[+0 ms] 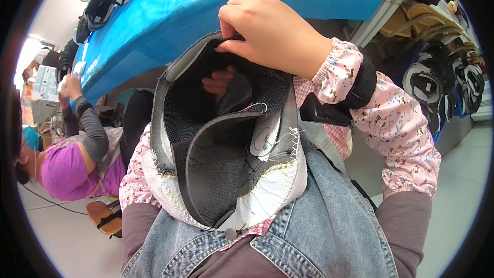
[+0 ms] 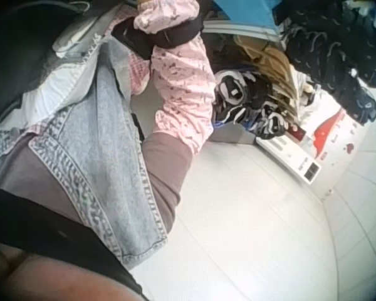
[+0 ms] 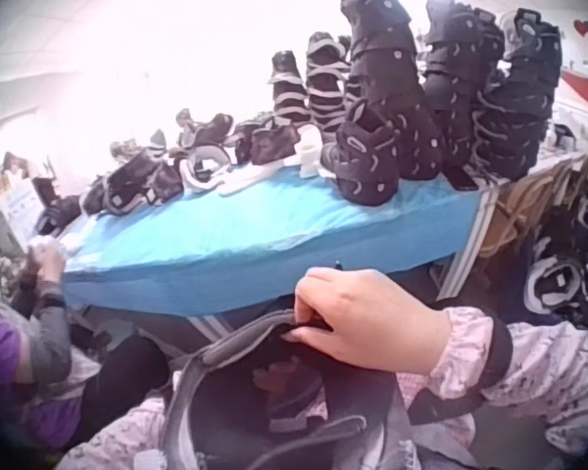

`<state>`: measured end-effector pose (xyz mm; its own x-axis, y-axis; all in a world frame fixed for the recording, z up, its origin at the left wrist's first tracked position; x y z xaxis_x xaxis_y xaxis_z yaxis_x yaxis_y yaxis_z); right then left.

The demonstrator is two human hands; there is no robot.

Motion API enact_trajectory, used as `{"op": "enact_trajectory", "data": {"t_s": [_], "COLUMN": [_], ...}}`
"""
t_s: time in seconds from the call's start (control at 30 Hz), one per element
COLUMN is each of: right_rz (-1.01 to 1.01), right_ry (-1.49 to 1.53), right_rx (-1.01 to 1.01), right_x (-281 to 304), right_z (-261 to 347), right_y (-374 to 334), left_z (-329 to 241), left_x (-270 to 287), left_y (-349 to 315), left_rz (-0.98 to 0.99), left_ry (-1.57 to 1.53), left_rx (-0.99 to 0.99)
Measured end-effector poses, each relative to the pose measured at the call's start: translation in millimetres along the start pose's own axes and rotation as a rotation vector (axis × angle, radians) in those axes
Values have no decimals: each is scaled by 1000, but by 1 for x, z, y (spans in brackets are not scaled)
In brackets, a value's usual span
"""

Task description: Assembling the internal lining and outer shell components of a technical boot.

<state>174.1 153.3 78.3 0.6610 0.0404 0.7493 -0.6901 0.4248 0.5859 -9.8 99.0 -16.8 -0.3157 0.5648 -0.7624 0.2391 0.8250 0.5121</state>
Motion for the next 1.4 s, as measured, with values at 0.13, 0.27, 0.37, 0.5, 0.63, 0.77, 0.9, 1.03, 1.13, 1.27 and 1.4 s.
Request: {"op": "enact_trajectory", "data": {"t_s": [0.13,0.27,0.37,0.5,0.63,0.77,0.9,1.03,1.13,1.27,1.4], "right_rz": [-17,-30,-38,-35,-117,-45,-52,-73,65,172,280], "right_ry": [24,63,16,-50,-85,-130,-103,-126,14,-221,-292], "right_rx": [-3,-55,-44,-10,81,63,60,36,-114,127,42], "right_x": [-1,-3,-2,-4,-8,-11,-12,-16,-17,-30,-36], "right_z": [-3,-5,-1,4,6,5,2,-1,-11,-9,-11], "right_y": [-2,-2,-3,-2,-3,-3,-5,-3,1,-1,4], "left_z": [-2,-1,0,0,-2,-2,-1,2,10,20,33], "left_x": [0,1,3,3,6,5,9,15,23,30,39], "left_y": [-1,0,0,-4,-5,-5,-3,0,7,11,11], "left_rz": [-1,-3,-6,-9,-10,-2,-8,-27,-60,-94,-112], "left_ry": [12,21,24,35,36,42,45,54,71,86,103], "left_rx": [-2,8,15,17,12,16,32,81,188,337,482]}}
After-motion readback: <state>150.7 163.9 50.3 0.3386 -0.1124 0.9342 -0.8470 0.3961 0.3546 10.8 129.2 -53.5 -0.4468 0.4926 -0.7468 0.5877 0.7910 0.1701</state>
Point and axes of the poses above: each hand's wrist, its own y-axis towards the middle knuckle, its own x-axis out of the back of the hand, z = x × y, the point moved 6 cm from there along y, towards the middle knuckle
